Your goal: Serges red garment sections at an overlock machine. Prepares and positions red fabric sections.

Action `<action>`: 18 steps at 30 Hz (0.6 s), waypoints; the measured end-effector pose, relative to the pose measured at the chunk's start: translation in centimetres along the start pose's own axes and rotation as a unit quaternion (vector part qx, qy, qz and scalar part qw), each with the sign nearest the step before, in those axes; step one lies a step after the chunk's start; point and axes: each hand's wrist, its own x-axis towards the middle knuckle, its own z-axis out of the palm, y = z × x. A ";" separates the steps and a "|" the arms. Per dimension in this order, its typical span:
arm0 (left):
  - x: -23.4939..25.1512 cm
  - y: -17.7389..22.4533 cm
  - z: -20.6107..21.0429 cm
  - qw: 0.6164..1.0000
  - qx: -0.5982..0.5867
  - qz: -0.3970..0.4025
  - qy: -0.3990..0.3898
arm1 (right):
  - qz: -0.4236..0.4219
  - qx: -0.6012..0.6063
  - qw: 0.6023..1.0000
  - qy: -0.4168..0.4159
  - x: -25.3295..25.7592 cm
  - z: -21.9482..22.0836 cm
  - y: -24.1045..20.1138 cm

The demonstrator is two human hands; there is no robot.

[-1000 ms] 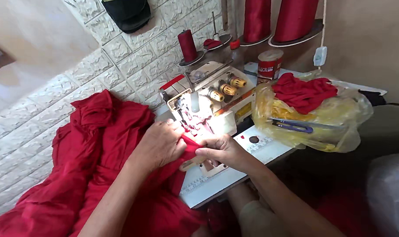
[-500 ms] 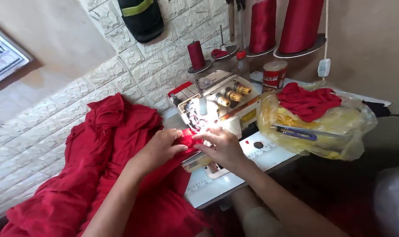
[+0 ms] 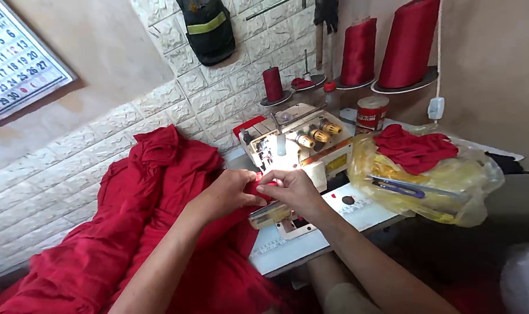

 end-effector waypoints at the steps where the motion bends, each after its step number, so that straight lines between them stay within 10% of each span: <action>1: 0.0 -0.1 -0.1 1.000 0.005 0.000 0.000 | 0.001 0.010 1.000 0.002 0.0 -0.1 0.0; 11: 0.2 -1.1 0.9 0.986 0.081 0.075 0.128 | -0.053 -0.080 0.994 0.051 0.2 -1.6 3.7; 18: 0.6 1.1 2.6 0.981 0.022 0.189 0.031 | -0.060 0.125 0.973 -0.183 -1.9 -3.1 2.8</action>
